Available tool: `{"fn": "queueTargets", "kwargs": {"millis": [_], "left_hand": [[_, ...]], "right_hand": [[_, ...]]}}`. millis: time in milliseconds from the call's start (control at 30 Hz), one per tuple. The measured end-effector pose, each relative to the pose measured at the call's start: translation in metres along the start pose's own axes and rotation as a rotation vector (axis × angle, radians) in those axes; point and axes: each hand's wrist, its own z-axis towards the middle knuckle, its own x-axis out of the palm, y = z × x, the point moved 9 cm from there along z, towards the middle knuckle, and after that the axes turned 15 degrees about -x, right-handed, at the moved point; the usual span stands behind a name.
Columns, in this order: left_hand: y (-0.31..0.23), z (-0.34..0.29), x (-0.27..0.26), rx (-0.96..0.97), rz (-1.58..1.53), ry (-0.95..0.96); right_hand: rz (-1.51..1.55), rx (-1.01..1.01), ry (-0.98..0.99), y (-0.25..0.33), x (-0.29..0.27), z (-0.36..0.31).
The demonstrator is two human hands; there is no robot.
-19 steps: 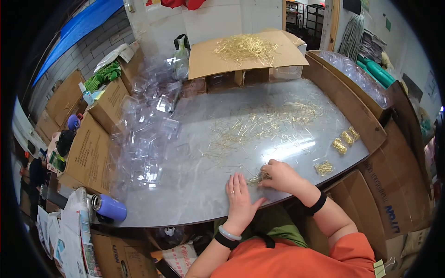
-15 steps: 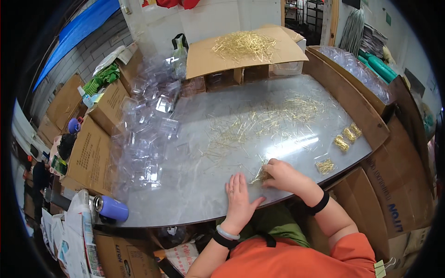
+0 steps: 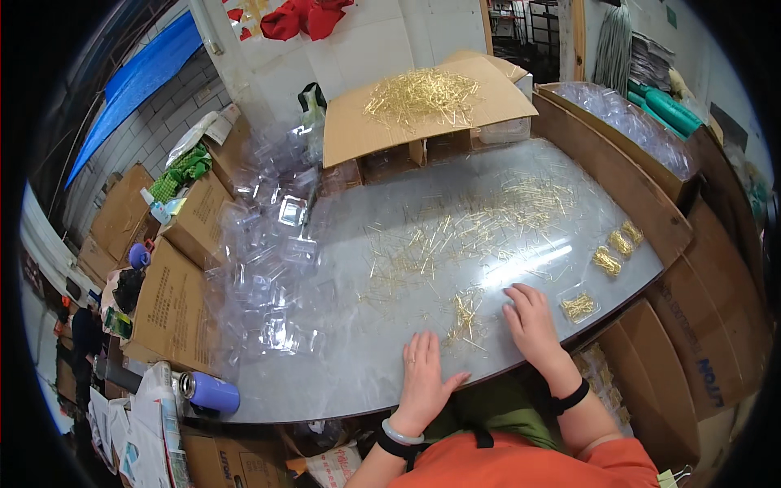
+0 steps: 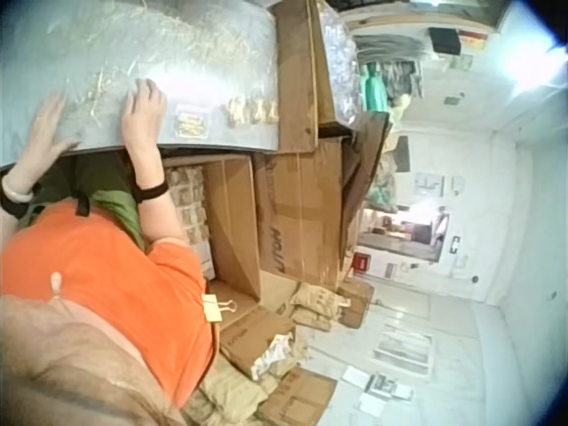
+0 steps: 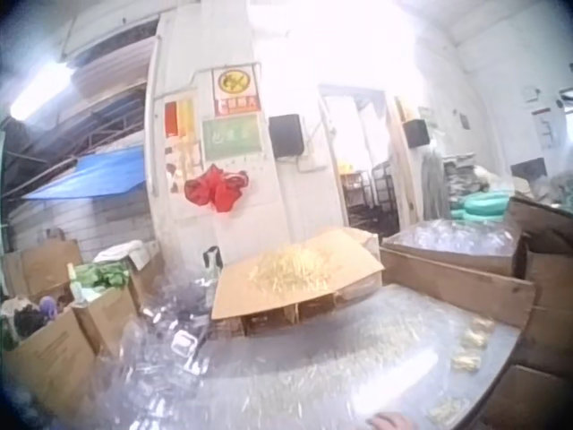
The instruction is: The recorder is counting and placing small gold-colored metal components into plastic blister packaging on a workbench.
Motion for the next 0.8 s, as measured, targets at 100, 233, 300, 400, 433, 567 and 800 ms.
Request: {"fn": "queueTargets", "kwargs": {"millis": [100,233,300,400,433,567,800], "left_hand": [[-0.007,0.002,0.004,0.007,0.076,0.002],[-0.012,0.006,0.010,0.018,0.132,-0.045],[-0.013,0.009,0.010,0.030,0.178,-0.065],[-0.016,0.010,0.007,0.014,0.141,-0.061],[-0.016,0.010,0.006,0.022,0.139,-0.063],[-0.009,0.012,0.006,0.043,0.100,-0.062],[0.000,0.009,-0.004,0.074,-0.044,-0.064]], "right_hand": [[-0.152,-0.092,0.074,0.022,0.026,-0.020],[0.287,-0.112,0.102,0.055,0.046,-0.023],[0.413,-0.049,0.056,0.049,0.044,-0.014],[0.207,-0.090,0.134,0.026,0.044,0.000],[0.065,-0.189,0.147,0.030,0.040,0.009],[-0.154,-0.554,0.282,0.072,0.041,0.028],[0.085,-0.210,0.343,0.057,0.064,0.007]]}}
